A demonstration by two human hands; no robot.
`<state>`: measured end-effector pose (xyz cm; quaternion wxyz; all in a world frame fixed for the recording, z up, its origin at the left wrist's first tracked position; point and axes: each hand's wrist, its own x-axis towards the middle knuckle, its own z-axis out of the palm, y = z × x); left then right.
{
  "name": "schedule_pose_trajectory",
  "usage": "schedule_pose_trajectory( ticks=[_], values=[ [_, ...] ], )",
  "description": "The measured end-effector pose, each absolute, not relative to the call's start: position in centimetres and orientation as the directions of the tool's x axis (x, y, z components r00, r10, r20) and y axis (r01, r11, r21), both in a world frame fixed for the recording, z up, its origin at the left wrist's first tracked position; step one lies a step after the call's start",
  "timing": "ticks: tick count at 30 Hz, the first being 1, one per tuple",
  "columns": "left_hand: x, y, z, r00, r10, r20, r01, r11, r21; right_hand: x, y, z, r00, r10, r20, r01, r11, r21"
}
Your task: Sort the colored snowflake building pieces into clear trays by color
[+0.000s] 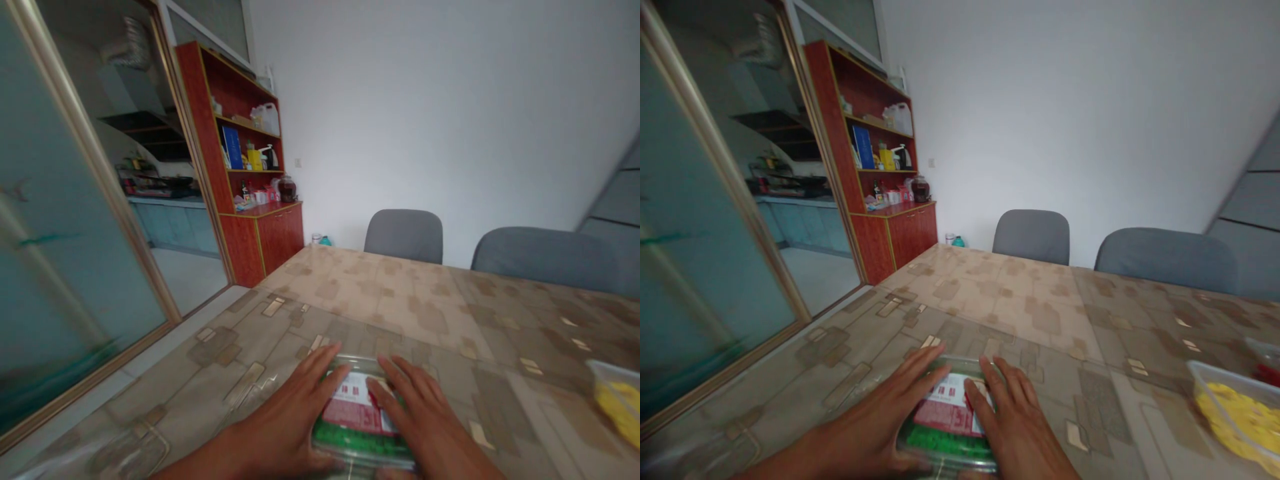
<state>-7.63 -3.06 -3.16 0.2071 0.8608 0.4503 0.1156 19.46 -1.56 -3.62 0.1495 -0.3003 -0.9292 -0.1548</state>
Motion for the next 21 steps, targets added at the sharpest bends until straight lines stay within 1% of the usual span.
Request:
schedule_pose_trajectory(
  ticks=[6,9,13,18,21],
  values=[
    [-7.5,-3.0,-3.4,0.548,0.836,-0.027,0.757,-0.483,0.440,18.9,-1.6,-2.1,-0.839,0.388,0.382,0.516,0.791,0.330],
    [-7.3,-3.1,-3.3,0.537,0.843,-0.039,0.767,-0.468,0.439,18.8,-1.6,-2.4,-0.844,0.362,0.396,0.505,0.786,0.358],
    [-7.2,-3.1,-3.4,0.535,0.845,0.002,0.749,-0.476,0.460,18.8,-1.9,-3.0,-0.819,0.392,0.419,0.530,0.796,0.292],
    [-7.3,-3.2,-3.8,0.559,0.829,0.015,0.729,-0.500,0.467,18.7,-2.1,-2.4,-0.779,0.495,0.385,0.575,0.809,0.122],
    [-7.3,-3.1,-3.8,0.558,0.830,0.031,0.725,-0.505,0.469,18.9,-2.1,-1.9,-0.772,0.517,0.369,0.574,0.817,0.057]
  ],
)
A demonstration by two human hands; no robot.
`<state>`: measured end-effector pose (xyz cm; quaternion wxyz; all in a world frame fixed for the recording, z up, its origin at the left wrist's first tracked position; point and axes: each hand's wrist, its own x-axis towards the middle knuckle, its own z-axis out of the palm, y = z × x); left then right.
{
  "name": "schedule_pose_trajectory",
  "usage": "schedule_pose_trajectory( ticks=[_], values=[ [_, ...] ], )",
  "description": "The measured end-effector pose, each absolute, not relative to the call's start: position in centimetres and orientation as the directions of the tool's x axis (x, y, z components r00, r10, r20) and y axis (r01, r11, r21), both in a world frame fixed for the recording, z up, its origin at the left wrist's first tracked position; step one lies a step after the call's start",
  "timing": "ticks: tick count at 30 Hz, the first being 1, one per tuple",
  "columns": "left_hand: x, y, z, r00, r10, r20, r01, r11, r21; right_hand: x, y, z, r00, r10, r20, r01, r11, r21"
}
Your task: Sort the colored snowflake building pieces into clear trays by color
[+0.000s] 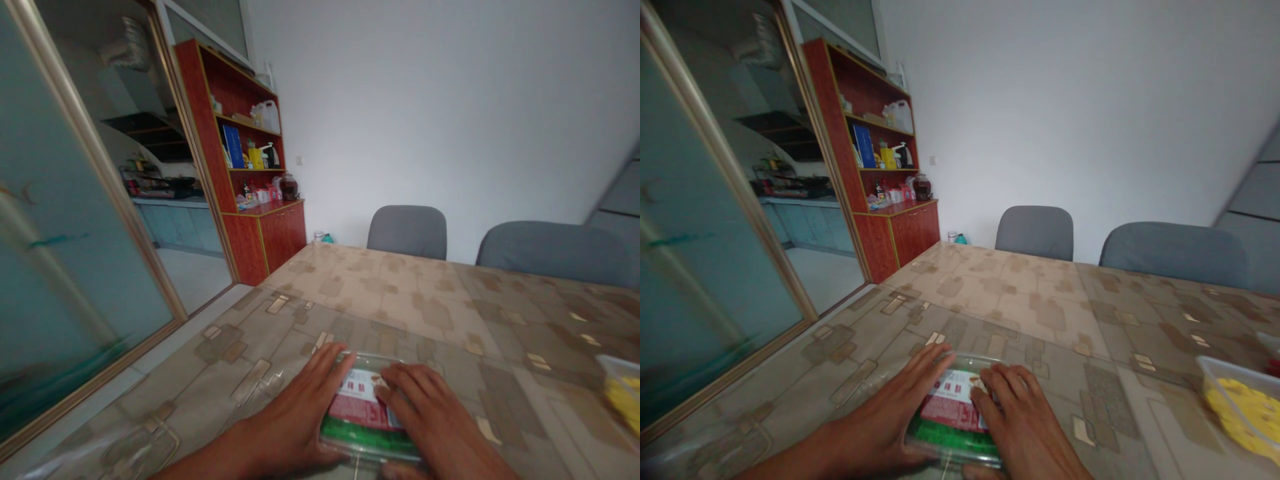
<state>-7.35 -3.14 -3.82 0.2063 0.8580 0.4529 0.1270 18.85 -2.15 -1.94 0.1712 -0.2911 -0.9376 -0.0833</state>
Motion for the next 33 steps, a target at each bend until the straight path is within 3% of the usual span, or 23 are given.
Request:
schedule_pose_trajectory(
  ticks=[7,13,19,27,33],
  values=[
    [-7.5,-3.0,-2.8,0.575,0.818,0.004,0.730,-0.515,0.449,19.4,-2.4,-1.4,-0.768,0.521,0.373,0.561,0.828,-0.003],
    [-7.1,-3.5,-3.7,0.520,0.852,0.066,0.720,-0.479,0.503,18.8,-2.9,-0.7,-0.724,0.590,0.357,0.582,0.801,-0.142],
    [-7.6,-3.0,-2.3,0.539,0.842,0.028,0.663,-0.444,0.603,19.0,-2.9,-1.1,-0.741,0.541,0.397,0.557,0.826,-0.086],
    [-8.0,-2.7,-2.8,0.501,0.865,-0.026,0.679,-0.374,0.632,18.8,-3.2,-0.3,-0.748,0.566,0.346,0.565,0.817,-0.117],
    [-8.3,-3.0,-2.6,0.513,0.858,-0.029,0.480,-0.259,0.838,19.8,-2.4,0.2,-0.715,0.620,0.323,0.515,0.779,-0.357]
  ],
)
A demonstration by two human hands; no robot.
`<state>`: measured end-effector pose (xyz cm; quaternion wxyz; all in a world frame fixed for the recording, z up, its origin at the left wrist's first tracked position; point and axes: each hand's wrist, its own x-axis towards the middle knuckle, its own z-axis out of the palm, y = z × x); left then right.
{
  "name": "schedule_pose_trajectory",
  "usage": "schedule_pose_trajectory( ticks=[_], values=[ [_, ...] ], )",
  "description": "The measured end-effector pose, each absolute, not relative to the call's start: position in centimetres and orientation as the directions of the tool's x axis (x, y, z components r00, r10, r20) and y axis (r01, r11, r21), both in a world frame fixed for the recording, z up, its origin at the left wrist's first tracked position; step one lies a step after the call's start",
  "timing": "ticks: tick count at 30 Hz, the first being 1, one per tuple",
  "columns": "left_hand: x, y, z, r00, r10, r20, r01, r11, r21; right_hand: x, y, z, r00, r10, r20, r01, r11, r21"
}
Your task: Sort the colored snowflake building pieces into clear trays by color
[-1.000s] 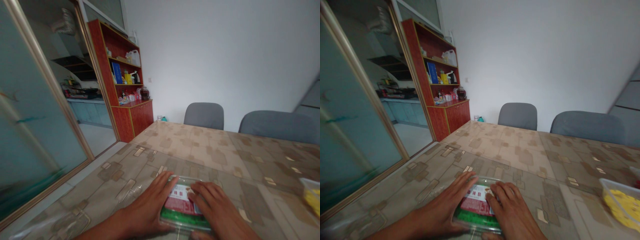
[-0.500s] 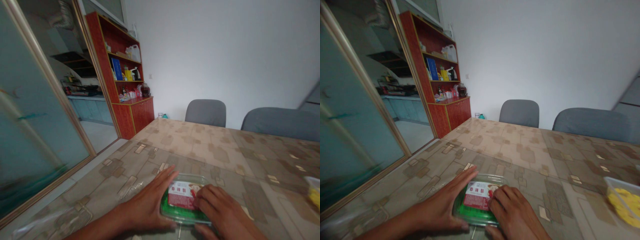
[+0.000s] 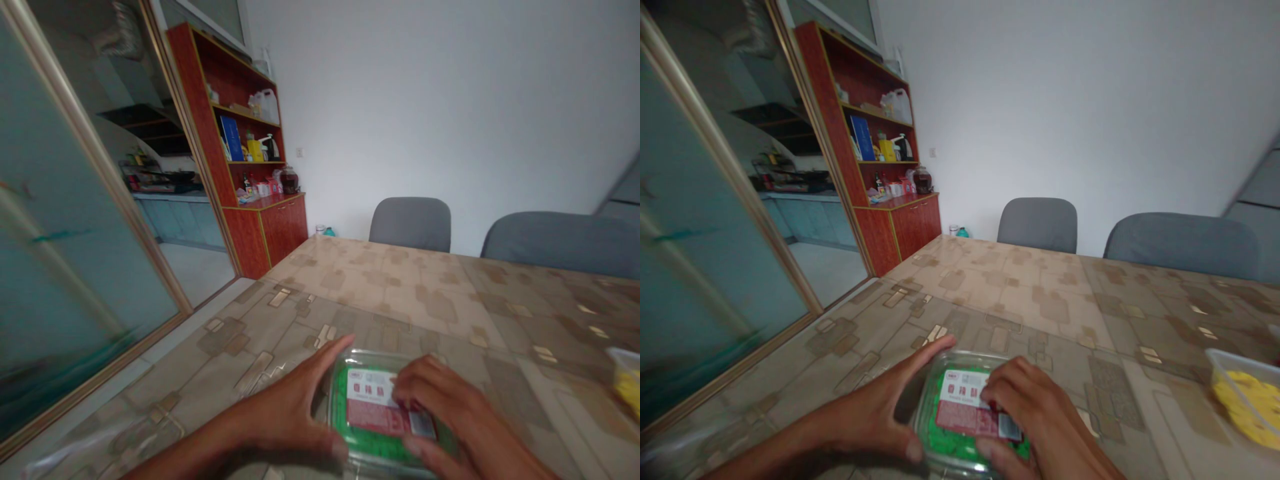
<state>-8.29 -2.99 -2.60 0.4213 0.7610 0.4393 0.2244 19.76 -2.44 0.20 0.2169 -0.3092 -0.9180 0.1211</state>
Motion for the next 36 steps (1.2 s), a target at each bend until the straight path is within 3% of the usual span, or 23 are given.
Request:
schedule_pose_trajectory(
  ticks=[5,10,15,24,36],
  values=[
    [-7.7,-2.2,-3.7,0.286,0.953,0.100,0.444,-0.224,0.868,21.1,0.0,-3.0,-0.447,0.813,0.374,0.693,0.579,-0.430],
    [-7.2,-1.5,-4.0,0.250,0.960,0.126,0.449,-0.231,0.863,21.2,0.4,-3.7,-0.469,0.836,0.285,0.628,0.542,-0.558],
    [-6.2,-1.3,-5.0,0.207,0.978,-0.015,0.179,-0.023,0.983,20.2,0.3,-2.9,-0.483,0.845,0.228,0.589,0.507,-0.630],
    [-4.8,-0.9,-5.5,0.121,0.986,-0.118,-0.102,0.130,0.986,17.5,2.4,-2.6,-0.576,0.805,0.144,0.540,0.507,-0.671],
    [-4.6,-1.4,-4.7,0.015,0.996,0.092,0.178,-0.093,0.980,15.5,3.4,-2.6,-0.508,0.852,0.123,0.474,0.396,-0.786]
  ],
)
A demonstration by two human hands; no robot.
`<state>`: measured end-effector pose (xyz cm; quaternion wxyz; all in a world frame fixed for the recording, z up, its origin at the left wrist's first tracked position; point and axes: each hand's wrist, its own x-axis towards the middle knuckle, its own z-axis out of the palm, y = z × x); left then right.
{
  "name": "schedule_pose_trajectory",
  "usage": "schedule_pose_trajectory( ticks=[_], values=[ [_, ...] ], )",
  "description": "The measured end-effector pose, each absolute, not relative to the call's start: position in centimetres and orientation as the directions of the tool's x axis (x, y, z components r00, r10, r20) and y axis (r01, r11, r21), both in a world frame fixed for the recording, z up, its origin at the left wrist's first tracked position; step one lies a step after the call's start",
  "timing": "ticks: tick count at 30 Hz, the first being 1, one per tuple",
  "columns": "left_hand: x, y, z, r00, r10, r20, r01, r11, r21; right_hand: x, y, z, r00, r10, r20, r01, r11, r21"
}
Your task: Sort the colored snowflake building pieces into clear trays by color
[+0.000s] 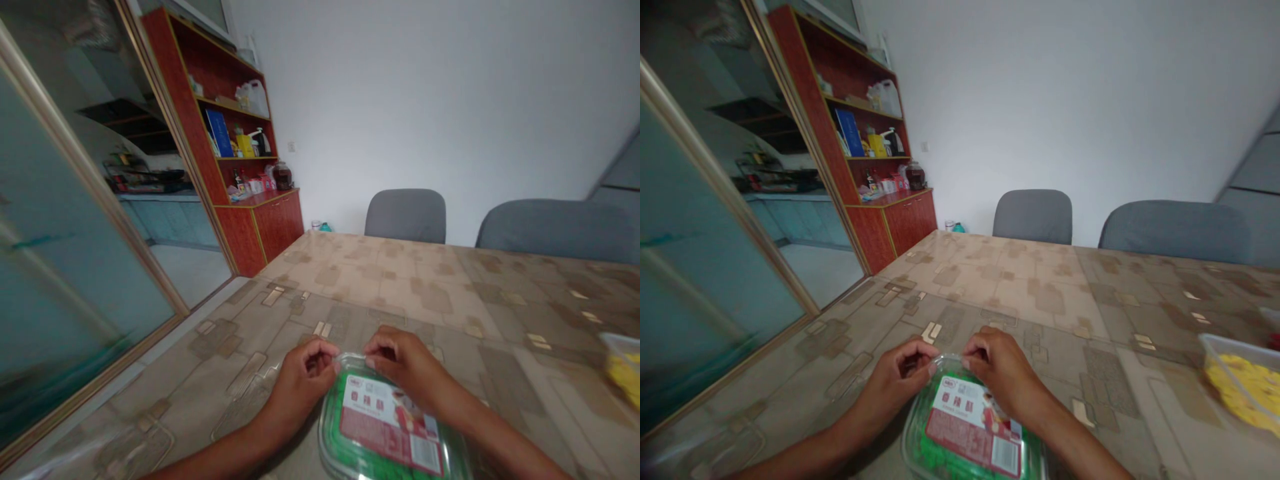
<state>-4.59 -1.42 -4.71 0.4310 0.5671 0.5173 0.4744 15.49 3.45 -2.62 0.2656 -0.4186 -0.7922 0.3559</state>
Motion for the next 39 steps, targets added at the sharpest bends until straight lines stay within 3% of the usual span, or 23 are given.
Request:
schedule_pose_trajectory(
  ticks=[6,12,16,27,30,36,39],
  values=[
    [-4.6,-1.4,-4.6,0.005,0.989,0.147,0.285,-0.142,0.948,15.6,3.5,-3.2,-0.485,0.869,0.104,0.416,0.333,-0.846],
    [-4.8,-0.5,-5.2,0.021,0.999,0.030,0.167,-0.033,0.985,15.1,4.3,-3.0,-0.574,0.818,-0.022,0.317,0.198,-0.927],
    [-4.8,-0.8,-5.0,0.012,0.999,0.053,0.177,-0.054,0.983,14.1,4.4,-2.4,-0.609,0.790,-0.068,0.267,0.124,-0.956],
    [-5.0,-1.4,-4.1,0.029,0.995,0.090,0.212,-0.095,0.973,13.4,4.2,-2.7,-0.557,0.831,-0.021,0.232,0.131,-0.964],
    [-5.3,-0.9,-4.5,0.072,0.997,0.039,0.141,-0.049,0.989,13.4,4.3,-2.8,-0.585,0.810,-0.045,0.216,0.102,-0.971],
    [-6.0,0.0,-6.0,0.161,0.963,-0.217,0.034,0.214,0.976,12.9,4.3,-3.1,-0.637,0.765,-0.095,0.216,0.059,-0.975],
    [-6.0,0.0,-6.3,0.184,0.957,-0.223,-0.015,0.230,0.973,12.5,4.4,-3.3,-0.644,0.758,-0.101,0.222,0.059,-0.973]
  ],
)
